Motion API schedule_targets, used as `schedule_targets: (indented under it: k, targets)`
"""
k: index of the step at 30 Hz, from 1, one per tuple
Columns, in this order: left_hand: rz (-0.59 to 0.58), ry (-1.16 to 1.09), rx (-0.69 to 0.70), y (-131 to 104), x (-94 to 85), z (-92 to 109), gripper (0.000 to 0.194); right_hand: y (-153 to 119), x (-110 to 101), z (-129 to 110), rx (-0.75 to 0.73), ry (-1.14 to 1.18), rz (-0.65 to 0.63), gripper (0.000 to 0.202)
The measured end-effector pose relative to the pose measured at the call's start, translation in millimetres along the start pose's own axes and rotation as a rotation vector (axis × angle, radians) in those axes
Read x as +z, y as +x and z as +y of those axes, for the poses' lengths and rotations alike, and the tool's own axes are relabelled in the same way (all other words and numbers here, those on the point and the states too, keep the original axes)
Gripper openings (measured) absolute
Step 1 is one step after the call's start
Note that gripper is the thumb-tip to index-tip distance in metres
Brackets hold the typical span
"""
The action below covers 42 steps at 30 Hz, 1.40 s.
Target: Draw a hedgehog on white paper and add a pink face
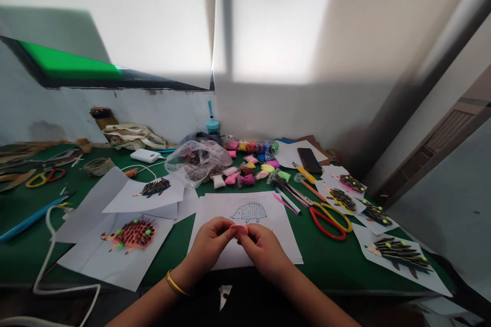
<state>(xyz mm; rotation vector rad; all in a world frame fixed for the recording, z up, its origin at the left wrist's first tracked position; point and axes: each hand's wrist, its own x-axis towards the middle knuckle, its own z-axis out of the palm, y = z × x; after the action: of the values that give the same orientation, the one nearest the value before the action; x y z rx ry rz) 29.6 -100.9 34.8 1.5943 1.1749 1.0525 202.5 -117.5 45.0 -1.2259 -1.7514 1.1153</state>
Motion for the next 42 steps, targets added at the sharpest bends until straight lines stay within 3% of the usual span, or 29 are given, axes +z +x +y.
schedule_targets:
  k: [4,9,17,25,30,35,39,42]
  targets:
    - [-0.005,-0.015,-0.027,0.4,-0.3,4.3,0.027,1.2,0.0,-1.4,0.007,-0.073,0.031,0.032]
    - [-0.027,-0.116,-0.023,1.6,0.1,2.0,0.035,1.9,-0.5,0.5,0.009,0.014,0.058,0.036]
    - [0.005,0.056,0.004,1.3,0.2,5.2,0.029,2.8,1.1,0.2,0.015,0.026,0.013,0.032]
    - [0.019,-0.052,0.053,2.2,0.6,2.6,0.025,4.4,2.2,-3.4,0.051,0.191,0.088,0.037]
    - [0.064,0.054,0.056,2.6,0.6,4.1,0.029,5.2,3.1,-4.3,0.055,0.185,0.053,0.037]
    - [0.020,0.081,0.098,3.2,-3.7,4.0,0.025,5.5,-0.8,-6.6,0.068,0.167,0.084,0.039]
    - [0.011,-0.002,0.047,5.3,-5.1,3.7,0.033,4.8,-0.8,-4.6,0.063,0.152,0.060,0.040]
    - [-0.007,-0.016,0.006,7.2,-4.2,5.1,0.024,4.1,2.1,-1.2,0.048,0.096,0.010,0.039]
